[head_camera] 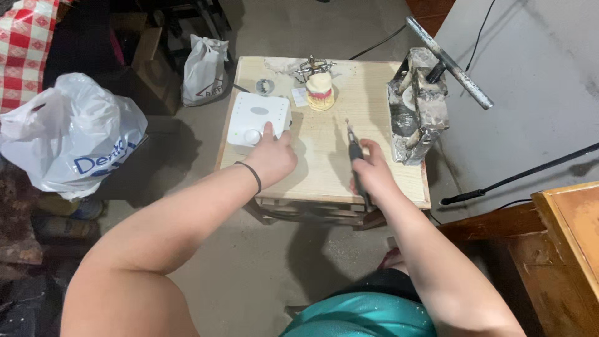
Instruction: The person assembles a dental prosthesis by placing individual artificial teeth into a denture mold. They use a metal tool to adjust the fit and position of the teeth, then inspect the assembly by holding and rotating the mold. The person also uses a small electric device to process a tooth before placing it into the mold.
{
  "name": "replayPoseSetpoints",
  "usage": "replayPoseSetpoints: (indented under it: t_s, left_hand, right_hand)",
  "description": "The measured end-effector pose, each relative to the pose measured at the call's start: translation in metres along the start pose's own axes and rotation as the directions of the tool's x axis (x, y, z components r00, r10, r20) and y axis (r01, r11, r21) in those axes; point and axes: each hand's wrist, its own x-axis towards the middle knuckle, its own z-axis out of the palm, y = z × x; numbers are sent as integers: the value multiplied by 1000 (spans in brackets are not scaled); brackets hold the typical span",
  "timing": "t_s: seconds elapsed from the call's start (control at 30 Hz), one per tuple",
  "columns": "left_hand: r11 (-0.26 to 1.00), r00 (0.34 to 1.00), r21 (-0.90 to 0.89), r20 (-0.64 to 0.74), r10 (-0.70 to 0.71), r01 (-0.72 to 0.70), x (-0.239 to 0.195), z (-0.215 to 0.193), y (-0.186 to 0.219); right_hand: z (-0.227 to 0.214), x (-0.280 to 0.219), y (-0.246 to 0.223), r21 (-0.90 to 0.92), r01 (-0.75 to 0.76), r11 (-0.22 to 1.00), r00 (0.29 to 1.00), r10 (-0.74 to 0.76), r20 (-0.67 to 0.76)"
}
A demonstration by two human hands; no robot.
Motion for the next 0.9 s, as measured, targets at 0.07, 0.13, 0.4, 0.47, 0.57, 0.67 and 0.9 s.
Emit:
replayPoseSetpoints:
  t_s: [0.07,0.13,0.4,0.47,0.57,0.67,0.9]
  left_hand:
    - [998,999,-45,-39,-37,35,-1,-8,-1]
    - [993,994,-92,-72,-80,73,1,-7,0]
    - [377,716,-899,-414,-562,-224,-15,-96,70]
    - [375,636,-866,-499,-589,-331,-15,-105,88]
    - [380,531,-811,-581,-617,-445,-15,-118,107]
    - [397,521,-792,-606,-600,-464,-16,-127,117]
    - [559,470,-689,-724,-506,-461,-8,-145,125]
  right_hand:
    - [-16,-8,20,187,60,981,994,-75,79]
    - [-29,-10,44,370,98,924,976,-163,147]
    - [-60,-74,11,78,517,853,791,-510,338]
    - [-64,-85,10,40,570,821,764,-548,341]
    - [-72,-99,-3,-62,624,779,746,-570,344]
    - [-78,-100,6,-154,628,763,761,-562,323]
    - [-79,-97,26,-228,703,674,711,-677,192]
